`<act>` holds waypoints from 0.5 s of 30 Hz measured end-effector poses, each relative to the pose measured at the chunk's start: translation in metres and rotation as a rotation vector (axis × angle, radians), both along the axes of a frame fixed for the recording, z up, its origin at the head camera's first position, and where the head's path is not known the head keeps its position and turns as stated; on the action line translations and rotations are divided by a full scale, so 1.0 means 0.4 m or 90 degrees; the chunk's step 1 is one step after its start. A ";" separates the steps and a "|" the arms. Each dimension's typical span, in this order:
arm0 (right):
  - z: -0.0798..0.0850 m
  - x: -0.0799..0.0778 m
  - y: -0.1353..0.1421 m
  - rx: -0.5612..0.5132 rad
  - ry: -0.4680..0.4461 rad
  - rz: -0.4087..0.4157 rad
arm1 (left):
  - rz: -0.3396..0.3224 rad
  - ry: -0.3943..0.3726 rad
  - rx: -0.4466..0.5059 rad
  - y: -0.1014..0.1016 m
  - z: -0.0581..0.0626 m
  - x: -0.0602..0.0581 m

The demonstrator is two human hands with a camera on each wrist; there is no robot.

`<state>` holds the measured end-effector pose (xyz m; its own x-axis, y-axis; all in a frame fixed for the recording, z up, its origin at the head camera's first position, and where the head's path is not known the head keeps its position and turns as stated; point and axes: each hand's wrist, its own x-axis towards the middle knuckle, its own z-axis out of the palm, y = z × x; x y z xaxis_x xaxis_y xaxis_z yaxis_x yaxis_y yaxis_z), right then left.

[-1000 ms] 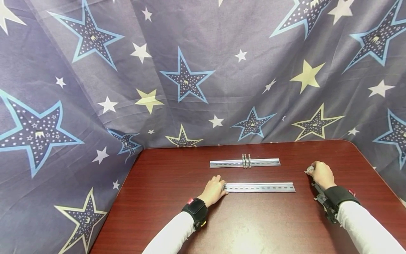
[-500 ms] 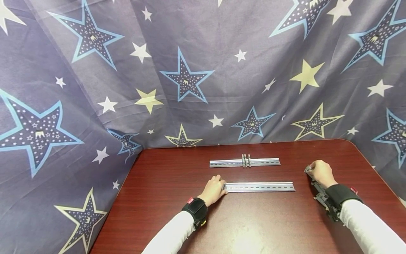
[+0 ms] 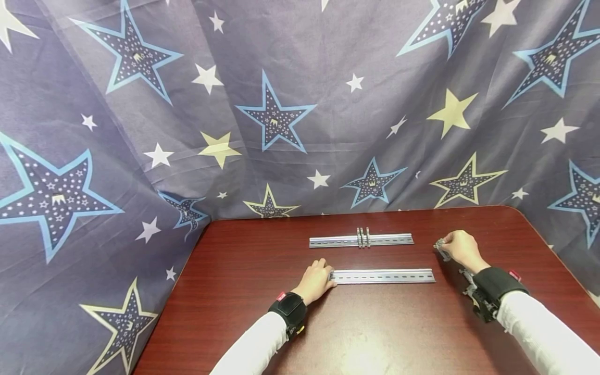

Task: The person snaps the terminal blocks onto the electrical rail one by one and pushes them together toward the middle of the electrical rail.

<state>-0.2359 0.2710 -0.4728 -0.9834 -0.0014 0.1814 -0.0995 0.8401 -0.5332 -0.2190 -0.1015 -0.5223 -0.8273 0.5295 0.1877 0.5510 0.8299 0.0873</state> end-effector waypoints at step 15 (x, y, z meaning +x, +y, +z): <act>0.023 0.004 -0.099 -0.037 -0.030 0.032 | -0.041 0.038 0.047 -0.016 -0.048 -0.022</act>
